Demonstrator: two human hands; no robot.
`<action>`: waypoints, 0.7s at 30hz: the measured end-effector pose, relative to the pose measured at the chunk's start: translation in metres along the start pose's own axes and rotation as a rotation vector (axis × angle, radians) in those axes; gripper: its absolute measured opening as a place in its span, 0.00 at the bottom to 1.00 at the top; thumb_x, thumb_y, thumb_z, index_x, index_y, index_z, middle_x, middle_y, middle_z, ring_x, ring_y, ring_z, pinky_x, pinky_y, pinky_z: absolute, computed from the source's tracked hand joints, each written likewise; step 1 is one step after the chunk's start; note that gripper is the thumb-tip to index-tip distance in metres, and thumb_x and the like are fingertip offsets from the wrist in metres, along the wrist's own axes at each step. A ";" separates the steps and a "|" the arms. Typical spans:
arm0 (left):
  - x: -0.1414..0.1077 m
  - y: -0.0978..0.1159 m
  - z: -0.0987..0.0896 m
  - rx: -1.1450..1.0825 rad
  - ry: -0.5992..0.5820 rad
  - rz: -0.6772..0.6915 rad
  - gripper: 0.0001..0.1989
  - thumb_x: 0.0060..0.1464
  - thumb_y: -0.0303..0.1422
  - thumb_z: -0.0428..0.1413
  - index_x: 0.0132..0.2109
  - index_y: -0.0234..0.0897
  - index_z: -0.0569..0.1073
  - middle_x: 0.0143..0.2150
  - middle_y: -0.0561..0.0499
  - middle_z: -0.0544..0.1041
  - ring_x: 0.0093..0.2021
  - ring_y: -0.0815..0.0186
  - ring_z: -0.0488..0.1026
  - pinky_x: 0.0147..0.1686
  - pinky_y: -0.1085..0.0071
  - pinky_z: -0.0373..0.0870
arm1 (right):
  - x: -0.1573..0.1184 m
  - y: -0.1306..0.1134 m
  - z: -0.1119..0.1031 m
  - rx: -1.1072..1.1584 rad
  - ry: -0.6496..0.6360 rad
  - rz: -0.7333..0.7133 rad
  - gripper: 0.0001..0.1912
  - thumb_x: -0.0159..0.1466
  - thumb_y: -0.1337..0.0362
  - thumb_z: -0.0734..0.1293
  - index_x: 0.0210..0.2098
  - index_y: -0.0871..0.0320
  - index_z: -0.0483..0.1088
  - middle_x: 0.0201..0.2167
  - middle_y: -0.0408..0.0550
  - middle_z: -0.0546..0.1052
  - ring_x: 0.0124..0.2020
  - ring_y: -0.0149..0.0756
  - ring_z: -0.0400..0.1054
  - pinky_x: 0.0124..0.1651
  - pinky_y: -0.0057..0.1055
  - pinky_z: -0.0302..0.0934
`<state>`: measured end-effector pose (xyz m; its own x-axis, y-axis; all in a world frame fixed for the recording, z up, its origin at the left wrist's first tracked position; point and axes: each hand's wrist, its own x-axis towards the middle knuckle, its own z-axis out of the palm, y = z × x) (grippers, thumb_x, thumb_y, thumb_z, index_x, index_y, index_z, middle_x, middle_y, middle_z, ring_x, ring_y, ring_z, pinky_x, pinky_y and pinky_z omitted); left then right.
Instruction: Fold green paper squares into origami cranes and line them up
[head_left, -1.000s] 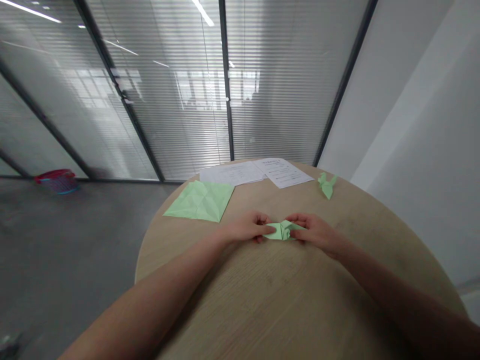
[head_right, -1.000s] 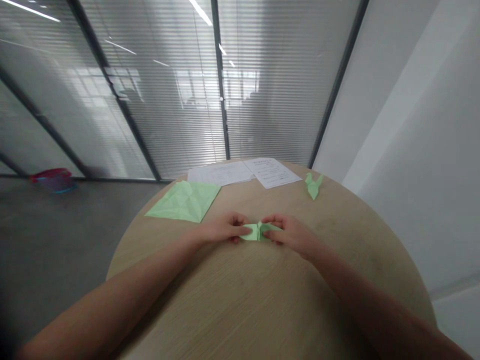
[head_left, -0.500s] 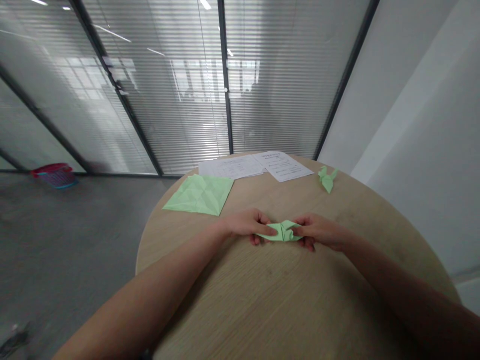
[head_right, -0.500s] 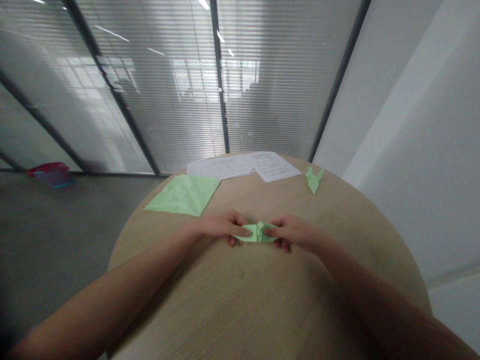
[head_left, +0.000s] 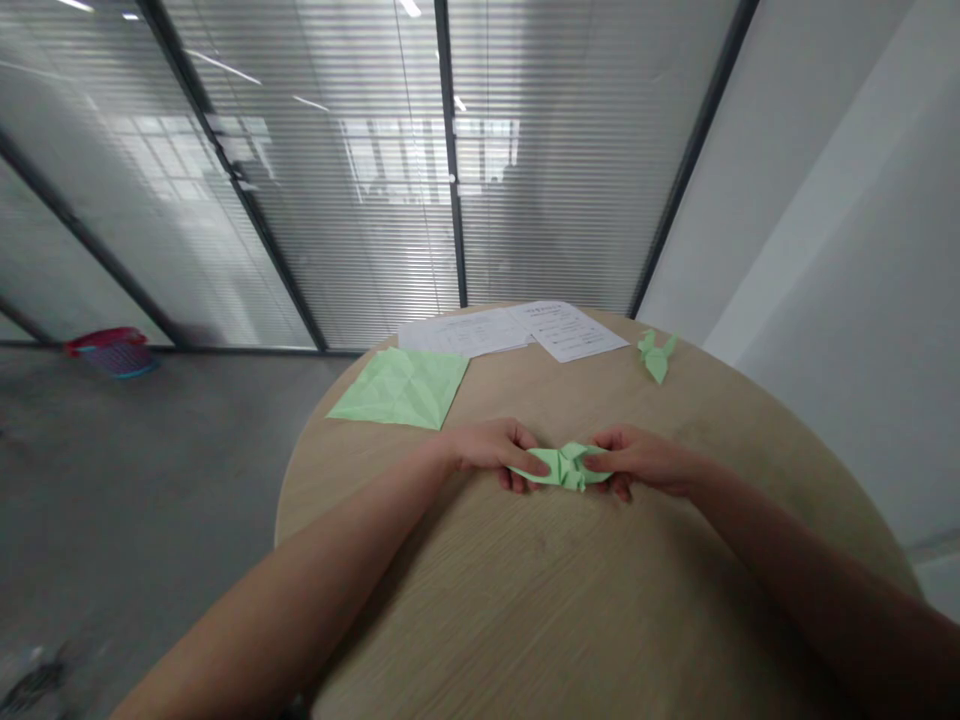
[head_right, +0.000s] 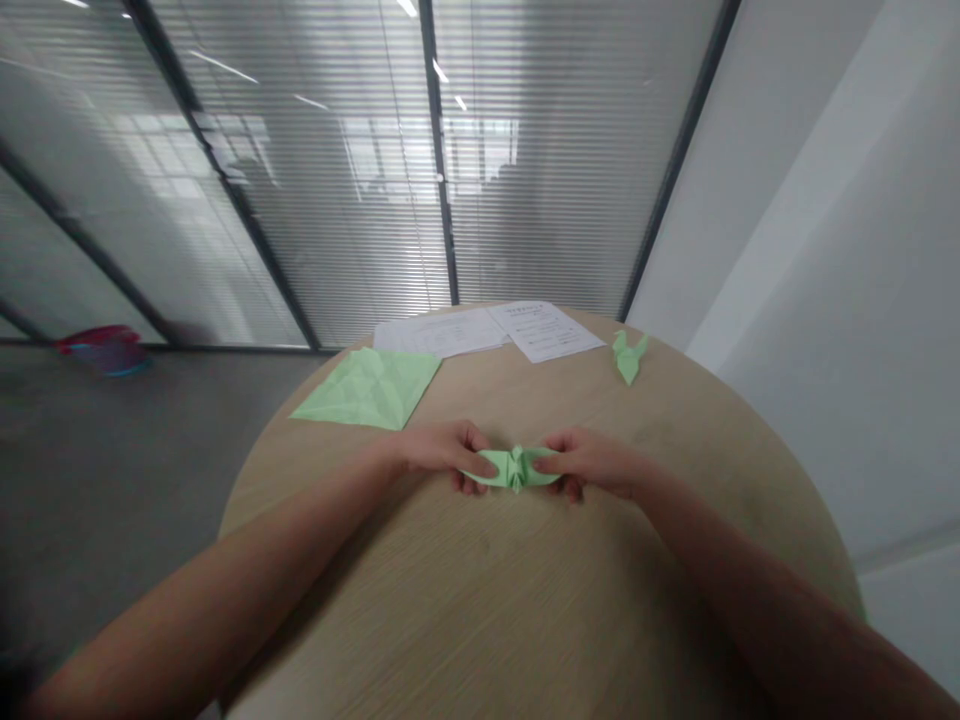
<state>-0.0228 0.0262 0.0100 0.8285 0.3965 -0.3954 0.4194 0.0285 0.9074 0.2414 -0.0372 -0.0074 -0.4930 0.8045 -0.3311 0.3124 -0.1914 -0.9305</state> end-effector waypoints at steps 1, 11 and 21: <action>0.000 -0.001 -0.001 0.001 -0.001 -0.001 0.15 0.49 0.44 0.68 0.33 0.35 0.82 0.28 0.49 0.82 0.26 0.70 0.76 0.26 0.77 0.71 | 0.000 0.000 0.000 0.010 -0.002 0.002 0.27 0.55 0.42 0.76 0.33 0.62 0.74 0.25 0.43 0.72 0.20 0.26 0.64 0.21 0.23 0.62; -0.001 -0.002 -0.003 -0.006 -0.013 -0.002 0.16 0.48 0.45 0.68 0.33 0.35 0.82 0.29 0.48 0.82 0.27 0.70 0.76 0.27 0.76 0.72 | -0.001 -0.001 -0.004 0.066 -0.043 0.018 0.28 0.54 0.43 0.77 0.36 0.63 0.75 0.27 0.43 0.73 0.22 0.26 0.66 0.24 0.24 0.67; -0.004 0.001 -0.002 -0.019 0.007 0.004 0.15 0.48 0.44 0.69 0.33 0.36 0.82 0.31 0.48 0.83 0.29 0.68 0.77 0.27 0.75 0.72 | -0.003 -0.001 -0.005 0.140 -0.011 0.030 0.25 0.54 0.46 0.78 0.35 0.62 0.74 0.26 0.43 0.74 0.21 0.26 0.66 0.25 0.25 0.68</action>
<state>-0.0263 0.0265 0.0129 0.8276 0.4031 -0.3906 0.4085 0.0446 0.9117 0.2460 -0.0364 -0.0045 -0.4947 0.7910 -0.3599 0.2114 -0.2922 -0.9327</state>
